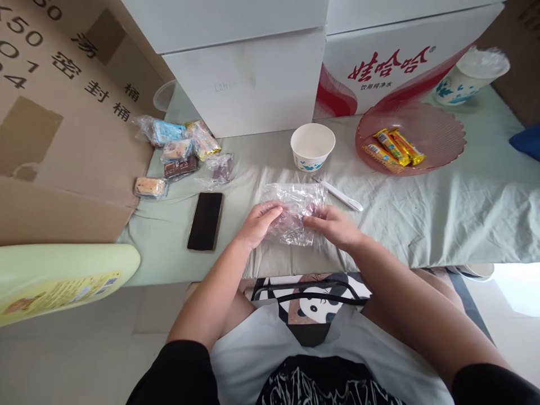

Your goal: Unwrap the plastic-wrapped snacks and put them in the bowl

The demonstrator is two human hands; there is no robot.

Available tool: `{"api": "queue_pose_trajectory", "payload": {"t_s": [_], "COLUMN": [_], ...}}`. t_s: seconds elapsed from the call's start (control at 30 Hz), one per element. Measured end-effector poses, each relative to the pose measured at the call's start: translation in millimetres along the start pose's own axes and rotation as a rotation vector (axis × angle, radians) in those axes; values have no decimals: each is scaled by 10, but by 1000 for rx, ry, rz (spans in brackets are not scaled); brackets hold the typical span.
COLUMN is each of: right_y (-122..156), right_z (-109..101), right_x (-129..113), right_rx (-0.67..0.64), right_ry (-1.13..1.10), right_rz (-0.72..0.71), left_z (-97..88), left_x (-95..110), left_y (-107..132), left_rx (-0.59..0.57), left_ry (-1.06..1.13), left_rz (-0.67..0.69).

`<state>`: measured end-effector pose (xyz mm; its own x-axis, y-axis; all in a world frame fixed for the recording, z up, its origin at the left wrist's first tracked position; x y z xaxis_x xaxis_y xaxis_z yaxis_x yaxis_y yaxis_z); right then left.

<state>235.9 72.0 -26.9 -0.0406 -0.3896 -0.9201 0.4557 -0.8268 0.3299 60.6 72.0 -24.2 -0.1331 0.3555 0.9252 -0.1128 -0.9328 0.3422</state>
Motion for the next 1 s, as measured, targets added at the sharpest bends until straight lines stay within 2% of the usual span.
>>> {"api": "queue_pose_trajectory", "payload": {"t_s": [0.07, 0.13, 0.33, 0.43, 0.5, 0.57, 0.6, 0.63, 0.67, 0.73, 0.77, 0.8, 0.83, 0.87, 0.9, 0.97, 1.0], "right_y": [5, 6, -16, -38, -17, 71, 129, 179, 210, 220, 210, 198, 187, 173, 154, 116, 105], "right_z": [-47, -87, -85, -231, -405, -568, -605, -598, -543, -326, -198, -85, -3, 40, 49, 1, -30], "right_x": [18, 22, 5, 2, -22, -108, -179, -257, -331, -413, -401, -356, -294, -235, -187, -140, -136], "right_rx": [89, 169, 128, 231, 406, 619, 685, 691, 627, 335, 160, 1, -114, -173, -179, -75, -9], "right_ry": [23, -4, -122, -67, 44, 196, 266, 328, 387, 500, 555, 612, 667, 718, 760, 810, 811], "right_rz": [10, -11, -70, -129, -192, -293, -368, -451, -526, -589, -557, -490, -408, -332, -270, -200, -185], "left_z": [-55, -77, -82, -128, -190, -213, -186, -132, -60, 95, 148, 168, 151, 98, 21, -108, -111], "left_x": [26, 40, 62, 95, 149, 215, 240, 255, 262, 264, 264, 272, 287, 312, 350, 450, 495], "left_y": [-8, -8, 26, 26, 29, 60, 87, 122, 166, 276, 326, 358, 367, 356, 341, 354, 381], "left_rx": [85, 116, 55, 3, 30, 70, 59, 15, -59, -242, -310, -330, -295, -201, -60, 250, 350], "left_ry": [-85, -104, 121, 124, 17, -215, -353, -480, -581, -698, -724, -735, -735, -731, -730, -751, -770], "left_rz": [67, 101, 28, 67, 171, 270, 294, 300, 299, 300, 304, 312, 321, 334, 360, 464, 532]}}
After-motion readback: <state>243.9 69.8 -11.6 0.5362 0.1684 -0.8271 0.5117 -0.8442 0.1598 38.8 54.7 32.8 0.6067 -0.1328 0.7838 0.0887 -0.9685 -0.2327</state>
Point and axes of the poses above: each hand's wrist, its own y-axis away from the middle knuckle, its own z-axis out of the palm, x = y × z, the point moved 6 cm from there along -y, towards the middle knuckle, and after that the axes turned 2 degrees about x, right-handed, at the moved point
